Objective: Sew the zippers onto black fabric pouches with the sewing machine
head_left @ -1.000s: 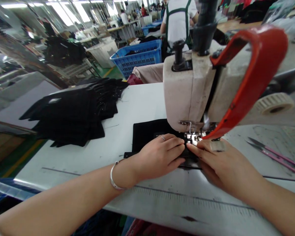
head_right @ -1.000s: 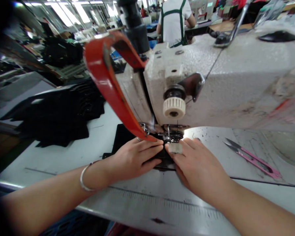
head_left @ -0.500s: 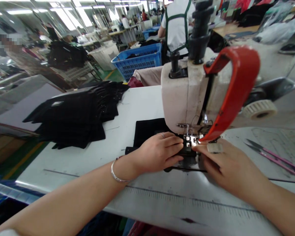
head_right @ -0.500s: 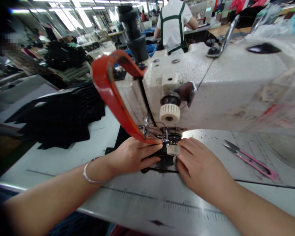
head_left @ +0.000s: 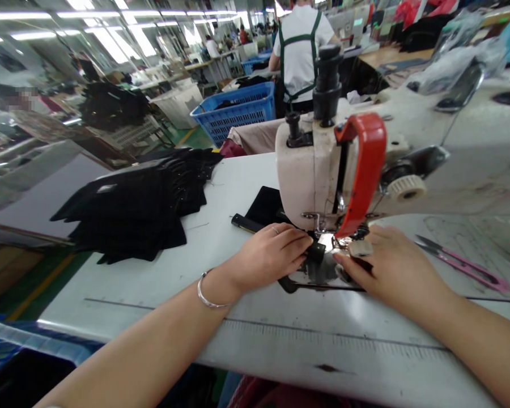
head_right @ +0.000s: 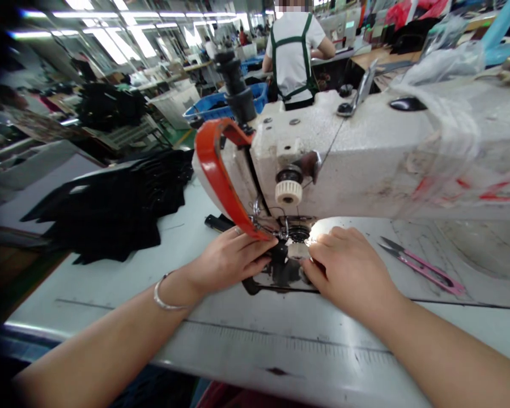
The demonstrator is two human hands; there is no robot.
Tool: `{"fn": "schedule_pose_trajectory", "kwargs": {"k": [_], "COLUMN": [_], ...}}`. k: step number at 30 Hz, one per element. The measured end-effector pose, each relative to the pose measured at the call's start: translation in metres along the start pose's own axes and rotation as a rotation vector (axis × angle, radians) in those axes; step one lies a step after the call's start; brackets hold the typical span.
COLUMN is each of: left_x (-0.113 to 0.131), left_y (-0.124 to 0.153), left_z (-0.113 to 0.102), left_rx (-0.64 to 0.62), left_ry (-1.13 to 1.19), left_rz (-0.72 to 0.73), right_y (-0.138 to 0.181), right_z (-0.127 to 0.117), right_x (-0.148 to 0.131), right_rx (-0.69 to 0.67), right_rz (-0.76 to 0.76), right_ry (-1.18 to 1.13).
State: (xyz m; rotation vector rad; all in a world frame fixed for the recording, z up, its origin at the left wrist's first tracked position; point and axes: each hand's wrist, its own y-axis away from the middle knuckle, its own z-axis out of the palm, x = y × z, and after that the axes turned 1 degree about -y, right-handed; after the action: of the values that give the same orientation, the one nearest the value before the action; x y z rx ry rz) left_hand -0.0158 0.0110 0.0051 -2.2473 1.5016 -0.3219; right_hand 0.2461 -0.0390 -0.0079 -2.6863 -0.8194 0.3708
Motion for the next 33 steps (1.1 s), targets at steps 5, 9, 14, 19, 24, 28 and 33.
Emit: {"fn": "schedule_pose_trajectory", "kwargs": {"k": [5,9,14,19,24,28,33], "left_x": [-0.003,0.008,0.024,0.025,0.022,0.023,0.027], "left_y": [-0.002,-0.006,-0.002,0.001,0.001,0.0,-0.001], "left_z": [0.011,0.01,0.003,0.004,0.009,0.009,0.008], "left_rx": [0.142,0.134,0.026,0.052,0.099,0.132,0.099], "left_ry": [0.152,0.11,0.142,0.213,0.236,0.24,0.238], "left_rz": [-0.152,-0.142,-0.151,-0.207,-0.209,-0.192,-0.215], "right_y": [-0.003,-0.009,-0.007,-0.003,-0.001,-0.002,-0.003], "right_z": [0.007,0.012,0.0,0.001,0.014,0.012,0.003], "right_x": [-0.008,-0.01,-0.011,-0.015,-0.013,-0.013,-0.017], "right_rx": [0.063,0.075,0.047,0.145,0.041,0.007,0.093], "right_rz": [-0.004,-0.107,-0.16,-0.163,-0.063,0.015,-0.102], "right_ry": [-0.049,-0.032,-0.043,-0.107,-0.163,-0.236,-0.264]}}
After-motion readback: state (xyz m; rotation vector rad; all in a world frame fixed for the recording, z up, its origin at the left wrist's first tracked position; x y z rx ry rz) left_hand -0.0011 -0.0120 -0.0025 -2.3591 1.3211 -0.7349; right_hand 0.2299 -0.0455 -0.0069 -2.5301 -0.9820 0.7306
